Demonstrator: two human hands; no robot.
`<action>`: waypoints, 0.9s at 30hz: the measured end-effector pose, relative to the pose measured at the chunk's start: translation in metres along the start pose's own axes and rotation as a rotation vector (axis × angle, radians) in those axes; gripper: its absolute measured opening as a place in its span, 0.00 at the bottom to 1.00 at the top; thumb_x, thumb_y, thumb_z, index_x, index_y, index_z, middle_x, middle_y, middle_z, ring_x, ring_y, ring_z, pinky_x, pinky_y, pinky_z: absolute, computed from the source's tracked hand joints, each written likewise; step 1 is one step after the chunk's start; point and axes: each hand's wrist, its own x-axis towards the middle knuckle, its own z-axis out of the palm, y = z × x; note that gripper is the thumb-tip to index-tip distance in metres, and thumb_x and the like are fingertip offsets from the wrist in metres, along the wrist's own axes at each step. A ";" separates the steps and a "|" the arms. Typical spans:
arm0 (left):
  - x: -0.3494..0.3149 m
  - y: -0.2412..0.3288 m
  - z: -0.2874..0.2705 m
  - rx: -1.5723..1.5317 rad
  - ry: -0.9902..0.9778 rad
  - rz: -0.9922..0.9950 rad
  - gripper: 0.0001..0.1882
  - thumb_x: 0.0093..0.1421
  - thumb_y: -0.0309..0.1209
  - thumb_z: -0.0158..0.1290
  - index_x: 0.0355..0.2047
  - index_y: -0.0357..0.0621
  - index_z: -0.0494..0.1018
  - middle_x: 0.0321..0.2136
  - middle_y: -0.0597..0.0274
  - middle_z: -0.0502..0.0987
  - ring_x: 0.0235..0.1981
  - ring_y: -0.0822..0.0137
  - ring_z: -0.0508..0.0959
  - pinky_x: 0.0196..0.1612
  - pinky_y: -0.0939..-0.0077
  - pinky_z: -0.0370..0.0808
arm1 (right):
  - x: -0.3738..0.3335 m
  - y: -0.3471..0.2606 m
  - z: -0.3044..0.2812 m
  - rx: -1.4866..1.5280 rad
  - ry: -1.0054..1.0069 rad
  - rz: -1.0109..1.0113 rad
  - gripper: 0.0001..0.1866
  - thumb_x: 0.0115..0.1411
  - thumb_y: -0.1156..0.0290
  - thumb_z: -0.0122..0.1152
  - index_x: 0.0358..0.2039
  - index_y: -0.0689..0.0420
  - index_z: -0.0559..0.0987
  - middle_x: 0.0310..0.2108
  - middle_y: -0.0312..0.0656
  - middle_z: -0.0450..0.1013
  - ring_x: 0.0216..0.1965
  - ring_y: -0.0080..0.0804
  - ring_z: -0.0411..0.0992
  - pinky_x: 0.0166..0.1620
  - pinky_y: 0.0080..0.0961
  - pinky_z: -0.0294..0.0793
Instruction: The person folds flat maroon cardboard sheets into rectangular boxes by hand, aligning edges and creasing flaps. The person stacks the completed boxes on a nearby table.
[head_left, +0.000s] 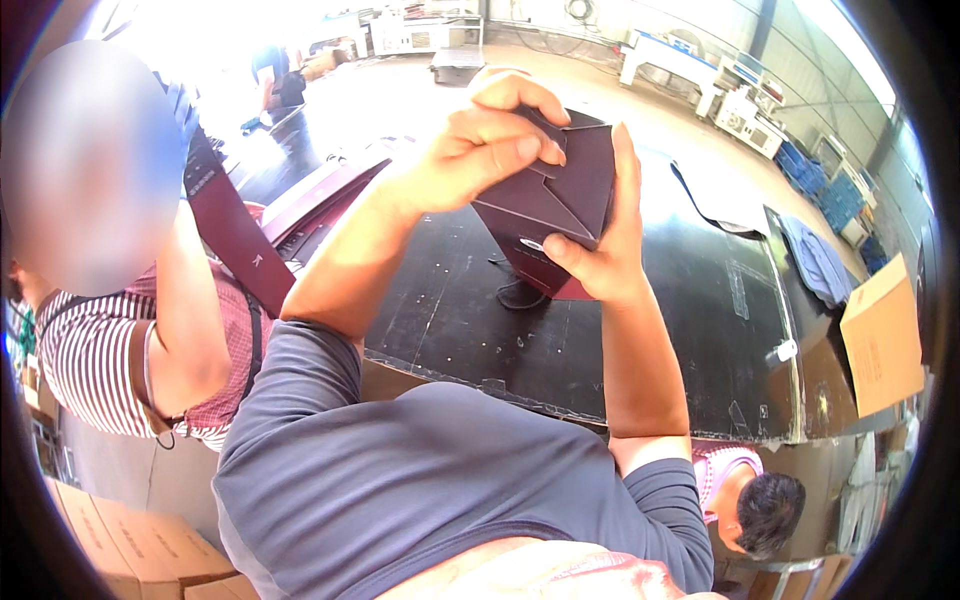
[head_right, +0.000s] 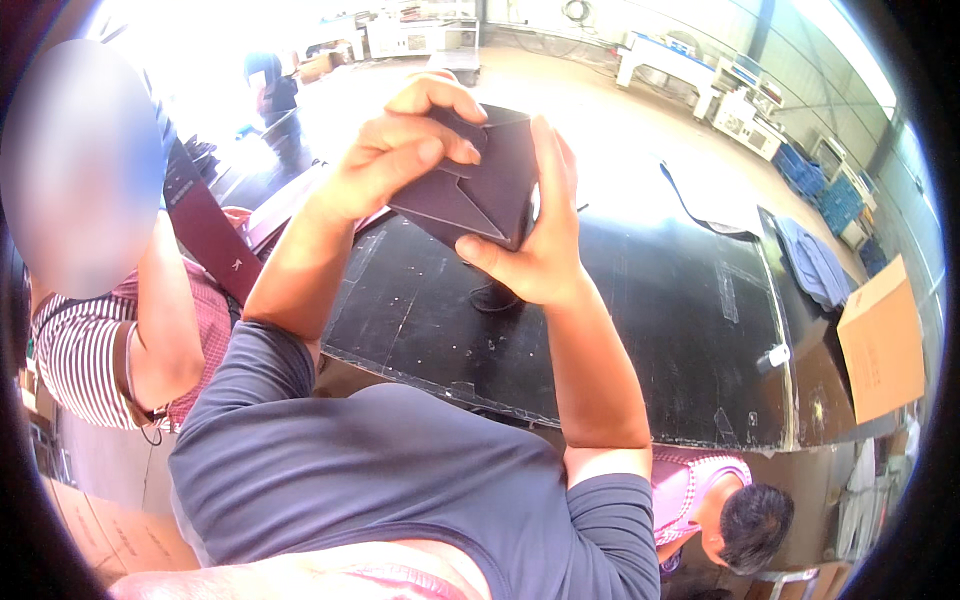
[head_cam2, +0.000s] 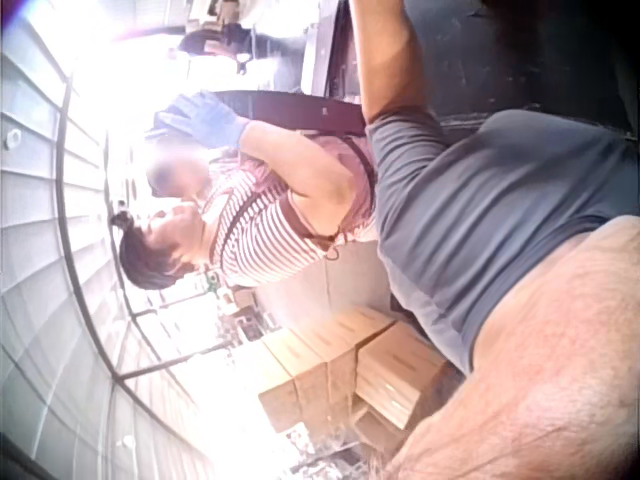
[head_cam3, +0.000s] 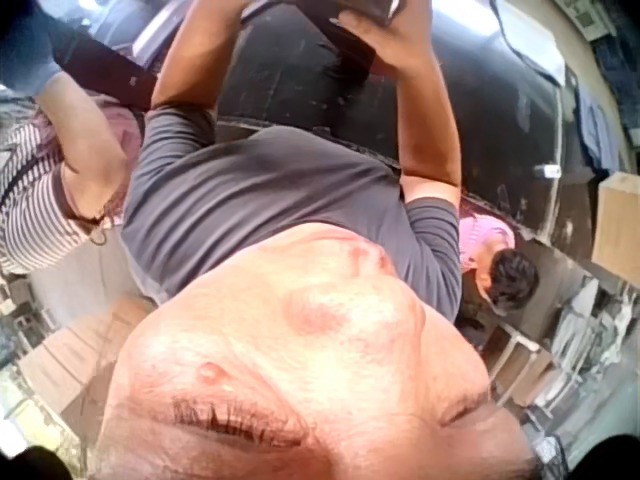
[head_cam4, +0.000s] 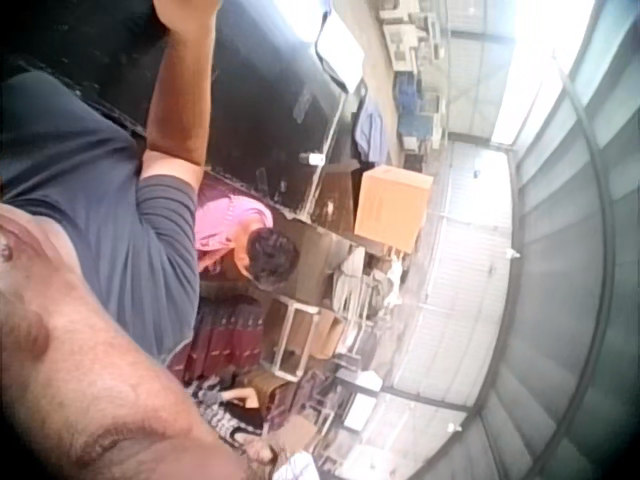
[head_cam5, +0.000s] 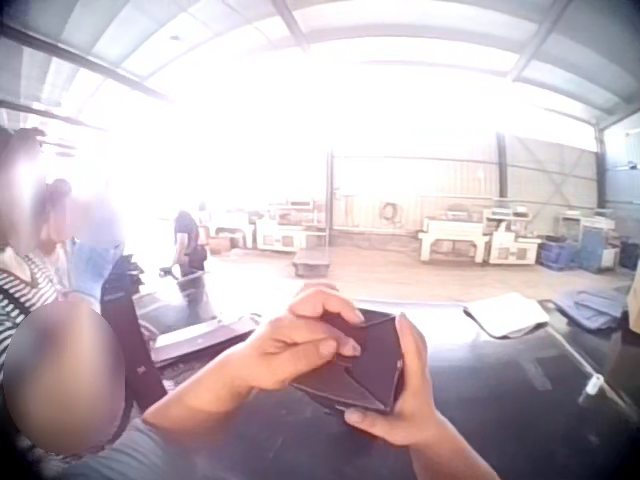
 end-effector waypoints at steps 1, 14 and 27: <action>-0.003 0.001 -0.002 0.058 0.004 0.016 0.12 0.61 0.28 0.50 0.37 0.36 0.81 0.49 0.53 0.74 0.54 0.55 0.68 0.64 0.58 0.57 | 0.002 0.000 0.005 0.054 0.012 -0.001 0.62 0.45 0.50 0.78 0.70 0.64 0.51 0.65 0.55 0.54 0.67 0.50 0.52 0.67 0.47 0.52; -0.023 0.013 -0.012 0.264 -0.044 0.114 0.13 0.54 0.35 0.53 0.32 0.37 0.79 0.43 0.55 0.76 0.51 0.50 0.69 0.57 0.56 0.64 | -0.003 -0.001 0.022 0.184 -0.025 -0.010 0.59 0.44 0.53 0.80 0.69 0.65 0.55 0.65 0.53 0.55 0.65 0.46 0.56 0.65 0.42 0.57; -0.019 0.034 -0.013 0.392 -0.078 0.385 0.45 0.57 0.73 0.43 0.35 0.37 0.79 0.37 0.55 0.77 0.44 0.50 0.72 0.47 0.54 0.70 | 0.003 -0.032 0.006 0.445 -0.126 0.161 0.65 0.36 0.52 0.83 0.70 0.65 0.55 0.63 0.49 0.60 0.63 0.40 0.61 0.64 0.37 0.58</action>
